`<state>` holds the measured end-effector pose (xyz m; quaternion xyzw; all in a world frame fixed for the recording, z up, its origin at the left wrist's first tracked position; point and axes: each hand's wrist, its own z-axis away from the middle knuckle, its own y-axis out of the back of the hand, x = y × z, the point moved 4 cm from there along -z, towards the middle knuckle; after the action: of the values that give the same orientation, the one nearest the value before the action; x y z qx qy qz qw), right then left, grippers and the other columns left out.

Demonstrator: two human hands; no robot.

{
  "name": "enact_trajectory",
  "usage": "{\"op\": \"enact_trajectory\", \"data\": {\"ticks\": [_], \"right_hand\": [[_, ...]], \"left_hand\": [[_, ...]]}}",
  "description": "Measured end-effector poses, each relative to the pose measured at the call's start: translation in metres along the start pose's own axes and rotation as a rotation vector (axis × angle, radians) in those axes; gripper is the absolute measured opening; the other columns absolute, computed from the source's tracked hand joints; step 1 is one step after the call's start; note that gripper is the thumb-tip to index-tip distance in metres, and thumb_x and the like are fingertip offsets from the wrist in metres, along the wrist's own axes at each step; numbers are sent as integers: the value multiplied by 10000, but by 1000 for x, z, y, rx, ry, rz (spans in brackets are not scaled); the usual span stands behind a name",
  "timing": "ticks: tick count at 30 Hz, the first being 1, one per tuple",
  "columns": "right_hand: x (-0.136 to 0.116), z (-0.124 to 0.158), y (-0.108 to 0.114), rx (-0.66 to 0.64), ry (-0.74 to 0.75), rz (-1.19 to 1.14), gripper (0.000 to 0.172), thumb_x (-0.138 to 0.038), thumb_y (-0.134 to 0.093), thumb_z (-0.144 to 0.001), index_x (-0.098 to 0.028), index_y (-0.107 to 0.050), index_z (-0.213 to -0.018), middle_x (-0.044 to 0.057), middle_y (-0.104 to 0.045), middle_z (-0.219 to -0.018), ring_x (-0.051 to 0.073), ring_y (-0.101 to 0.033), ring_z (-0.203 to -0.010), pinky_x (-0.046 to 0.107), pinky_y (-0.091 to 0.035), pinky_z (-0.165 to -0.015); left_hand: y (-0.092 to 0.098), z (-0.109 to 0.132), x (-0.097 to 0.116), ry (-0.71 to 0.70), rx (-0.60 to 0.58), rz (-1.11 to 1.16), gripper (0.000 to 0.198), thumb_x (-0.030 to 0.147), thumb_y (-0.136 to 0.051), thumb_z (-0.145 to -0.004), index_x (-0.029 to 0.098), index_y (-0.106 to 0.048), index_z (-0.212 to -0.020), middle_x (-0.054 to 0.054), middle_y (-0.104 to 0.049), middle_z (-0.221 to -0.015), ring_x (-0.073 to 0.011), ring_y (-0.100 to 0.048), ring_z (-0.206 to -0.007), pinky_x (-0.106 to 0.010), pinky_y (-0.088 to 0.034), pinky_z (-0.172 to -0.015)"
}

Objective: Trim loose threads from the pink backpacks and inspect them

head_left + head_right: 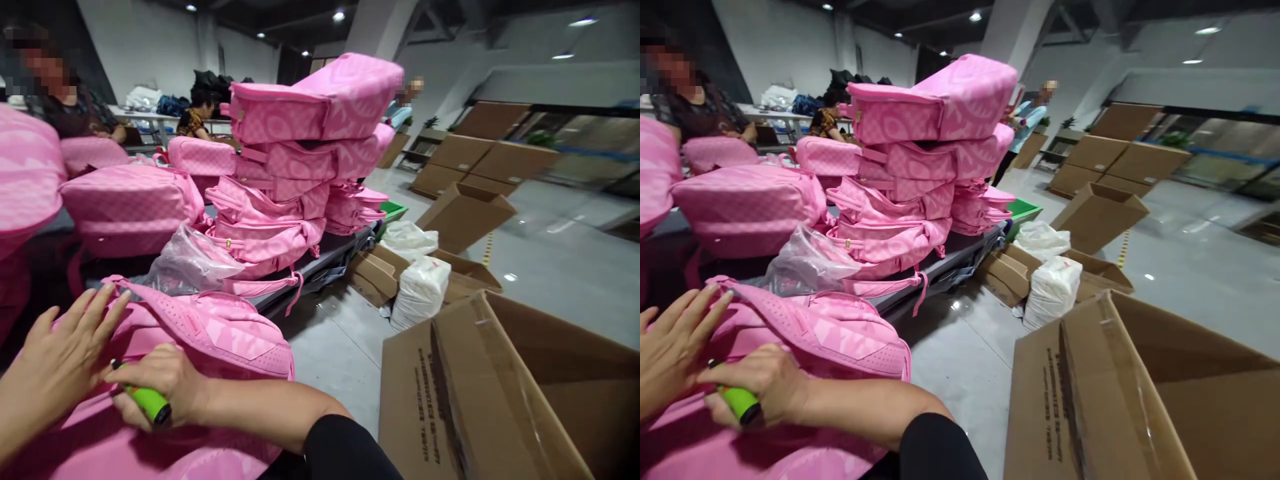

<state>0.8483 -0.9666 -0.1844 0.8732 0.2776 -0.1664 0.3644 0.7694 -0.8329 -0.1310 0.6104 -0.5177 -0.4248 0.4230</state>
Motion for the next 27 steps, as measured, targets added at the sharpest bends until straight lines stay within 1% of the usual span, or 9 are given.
{"op": "enact_trajectory", "data": {"ticks": [3,5,7,9,12,15,17,21,27], "right_hand": [[-5,0,21,-7,34,-166,319,-328,-521,-933,-189,-644,-1191,8,-754,-917,114,-694,-775,227,-560,-826],[1,0,40,82,2,-231,298,-244,-473,-973,-167,-632,-1213,43,-752,-956,118,-697,-761,242,-573,-777],[14,-2,56,206,8,-154,291,-197,-524,-964,-177,-634,-1234,79,-746,-1062,158,-715,-900,297,-571,-855],[32,-5,65,206,-39,-99,319,-226,-590,-944,-195,-631,-1259,88,-744,-1063,195,-716,-946,345,-571,-882],[44,-8,68,54,-119,-153,377,-349,-551,-976,-199,-595,-1318,106,-734,-1079,216,-727,-933,355,-591,-836],[35,-13,69,5,-83,-113,390,-367,-540,-971,-201,-572,-1323,123,-717,-1122,234,-720,-971,380,-591,-843],[27,-20,65,-63,-14,-46,331,-318,-583,-939,-205,-608,-1249,106,-728,-1070,228,-716,-948,376,-589,-837],[25,-36,58,-335,45,-80,184,-237,-582,-922,-210,-682,-1074,53,-740,-930,172,-707,-823,303,-582,-753],[35,-55,53,-530,-36,-118,248,-372,-546,-959,-204,-726,-982,42,-750,-910,173,-705,-799,297,-549,-723]], "left_hand": [[22,-7,18,117,-62,-158,853,349,-403,-897,296,103,-1582,-100,-45,-1672,-428,-345,-1437,-624,-379,-972],[33,-13,29,150,-89,-222,854,389,-491,-912,214,-17,-1601,-184,-161,-1650,-407,-358,-1426,-574,-381,-1011],[34,-17,30,191,-134,-241,882,440,-606,-871,201,-154,-1589,-186,-193,-1644,-399,-321,-1440,-558,-340,-1068],[29,-19,24,236,-163,-235,924,448,-686,-826,196,-205,-1574,-193,-184,-1644,-401,-289,-1448,-550,-313,-1089],[23,-17,18,272,-181,-201,946,405,-723,-806,179,-206,-1565,-201,-158,-1646,-411,-245,-1460,-549,-294,-1096],[19,-17,17,284,-173,-168,924,366,-693,-828,186,-172,-1568,-191,-134,-1652,-414,-202,-1476,-572,-278,-1097],[15,-20,15,305,-169,-163,919,349,-679,-835,184,-151,-1569,-187,-122,-1654,-411,-187,-1483,-586,-274,-1098],[4,-27,8,354,-211,-193,914,329,-669,-831,159,-155,-1567,-181,-118,-1654,-412,-178,-1487,-600,-265,-1108],[-3,-30,6,353,-230,-257,878,319,-591,-847,111,-144,-1573,-157,-114,-1650,-399,-169,-1497,-573,-258,-1129]]}}
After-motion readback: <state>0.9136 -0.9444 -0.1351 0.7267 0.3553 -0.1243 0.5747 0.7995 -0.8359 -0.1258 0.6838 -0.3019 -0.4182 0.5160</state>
